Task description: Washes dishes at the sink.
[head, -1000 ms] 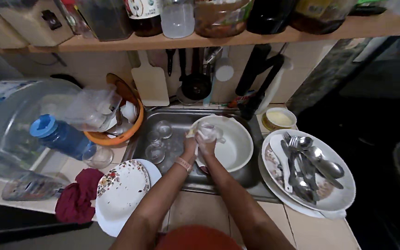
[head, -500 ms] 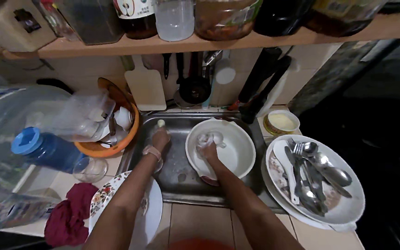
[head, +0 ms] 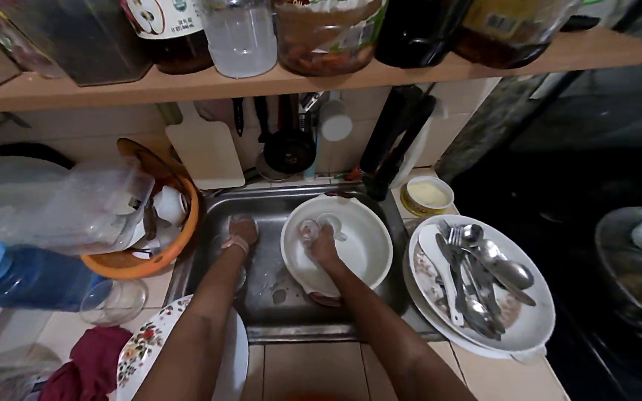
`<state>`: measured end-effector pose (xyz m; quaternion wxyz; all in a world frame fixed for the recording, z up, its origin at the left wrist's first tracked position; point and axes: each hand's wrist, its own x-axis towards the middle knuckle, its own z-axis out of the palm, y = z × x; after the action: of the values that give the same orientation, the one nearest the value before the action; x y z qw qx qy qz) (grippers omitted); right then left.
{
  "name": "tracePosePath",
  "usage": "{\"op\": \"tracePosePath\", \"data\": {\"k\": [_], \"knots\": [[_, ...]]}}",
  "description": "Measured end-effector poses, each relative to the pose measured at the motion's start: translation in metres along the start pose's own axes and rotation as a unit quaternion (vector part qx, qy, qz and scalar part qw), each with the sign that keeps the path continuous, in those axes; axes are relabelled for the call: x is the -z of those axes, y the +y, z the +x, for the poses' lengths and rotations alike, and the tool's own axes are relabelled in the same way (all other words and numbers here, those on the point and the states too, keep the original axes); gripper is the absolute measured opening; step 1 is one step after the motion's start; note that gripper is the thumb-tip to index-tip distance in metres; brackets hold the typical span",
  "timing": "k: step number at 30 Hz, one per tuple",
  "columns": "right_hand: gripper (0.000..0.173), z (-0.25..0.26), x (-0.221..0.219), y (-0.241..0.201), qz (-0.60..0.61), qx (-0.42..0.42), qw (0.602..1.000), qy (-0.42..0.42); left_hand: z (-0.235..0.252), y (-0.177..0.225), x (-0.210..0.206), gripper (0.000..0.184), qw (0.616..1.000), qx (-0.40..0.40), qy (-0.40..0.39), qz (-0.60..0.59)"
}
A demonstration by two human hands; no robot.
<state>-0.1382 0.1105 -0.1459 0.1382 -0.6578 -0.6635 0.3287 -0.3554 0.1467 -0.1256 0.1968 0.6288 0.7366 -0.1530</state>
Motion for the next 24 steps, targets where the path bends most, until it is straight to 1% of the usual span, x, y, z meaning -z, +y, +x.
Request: {"op": "tracePosePath", "data": {"k": [1,3,6,8,9,10,11,12,13,14,15,16,17,18,19,20,21,22,24], "knots": [[0.062,-0.005,0.003,-0.003,0.005,-0.009,1.000,-0.001,-0.001,0.001,-0.001,0.047,1.000,-0.003,-0.004,-0.011],[0.062,-0.016,0.007,-0.008,0.025,0.001,1.000,0.011,-0.002,0.000,-0.002,0.046,0.997,-0.003,-0.005,-0.077],[0.050,-0.032,0.004,-0.016,0.065,0.046,0.996,0.041,-0.005,-0.003,-0.002,0.044,0.982,0.005,-0.013,-0.187],[0.040,-0.040,-0.002,-0.022,0.110,0.092,0.986,0.084,-0.017,-0.001,0.006,0.045,0.974,0.014,-0.010,-0.226],[0.036,-0.043,-0.006,-0.025,0.141,0.118,0.977,0.105,-0.026,0.001,0.012,0.045,0.970,0.016,-0.001,-0.241],[0.034,-0.046,-0.006,-0.031,0.181,0.127,0.969,0.106,-0.036,0.003,0.019,0.045,0.968,0.014,0.010,-0.251],[0.032,-0.050,-0.004,-0.039,0.238,0.117,0.960,0.095,-0.047,0.004,0.025,0.045,0.965,0.007,0.024,-0.260],[0.031,-0.054,-0.002,-0.048,0.314,0.091,0.942,0.080,-0.057,0.005,0.031,0.046,0.964,-0.002,0.037,-0.264],[0.033,-0.058,0.002,-0.058,0.410,0.043,0.910,0.047,-0.071,0.006,0.037,0.046,0.963,-0.021,0.047,-0.264],[0.039,-0.058,0.005,-0.065,0.517,-0.020,0.856,0.002,-0.085,0.007,0.044,0.045,0.964,-0.053,0.052,-0.257],[0.044,-0.056,0.008,-0.069,0.614,-0.083,0.783,-0.047,-0.101,0.009,0.050,0.039,0.964,-0.098,0.056,-0.240],[0.051,-0.053,0.010,-0.068,0.678,-0.120,0.719,-0.093,-0.118,0.012,0.054,0.032,0.962,-0.155,0.061,-0.216],[0.060,-0.051,0.012,-0.065,0.715,-0.127,0.674,-0.135,-0.136,0.014,0.057,0.027,0.957,-0.215,0.060,-0.184],[0.068,-0.050,0.014,-0.059,0.738,-0.116,0.641,-0.176,-0.151,0.017,0.057,0.025,0.949,-0.277,0.060,-0.140],[0.074,-0.050,0.016,-0.052,0.745,-0.091,0.626,-0.212,-0.163,0.018,0.055,0.023,0.934,-0.340,0.070,-0.084],[0.075,-0.051,0.018,-0.044,0.744,-0.052,0.620,-0.242,-0.172,0.019,0.052,0.023,0.920,-0.384,0.077,-0.021],[0.072,-0.052,0.021,-0.037,0.734,-0.014,0.627,-0.259,-0.178,0.021,0.048,0.024,0.906,-0.413,0.087,0.040],[0.066,-0.053,0.023,-0.030,0.715,0.014,0.645,-0.268,-0.182,0.023,0.044,0.027,0.892,-0.431,0.098,0.092],[0.046,-0.063,0.028,-0.024,0.667,0.058,0.698,-0.253,-0.186,0.029,0.037,0.033,0.881,-0.435,0.128,0.132]]}}
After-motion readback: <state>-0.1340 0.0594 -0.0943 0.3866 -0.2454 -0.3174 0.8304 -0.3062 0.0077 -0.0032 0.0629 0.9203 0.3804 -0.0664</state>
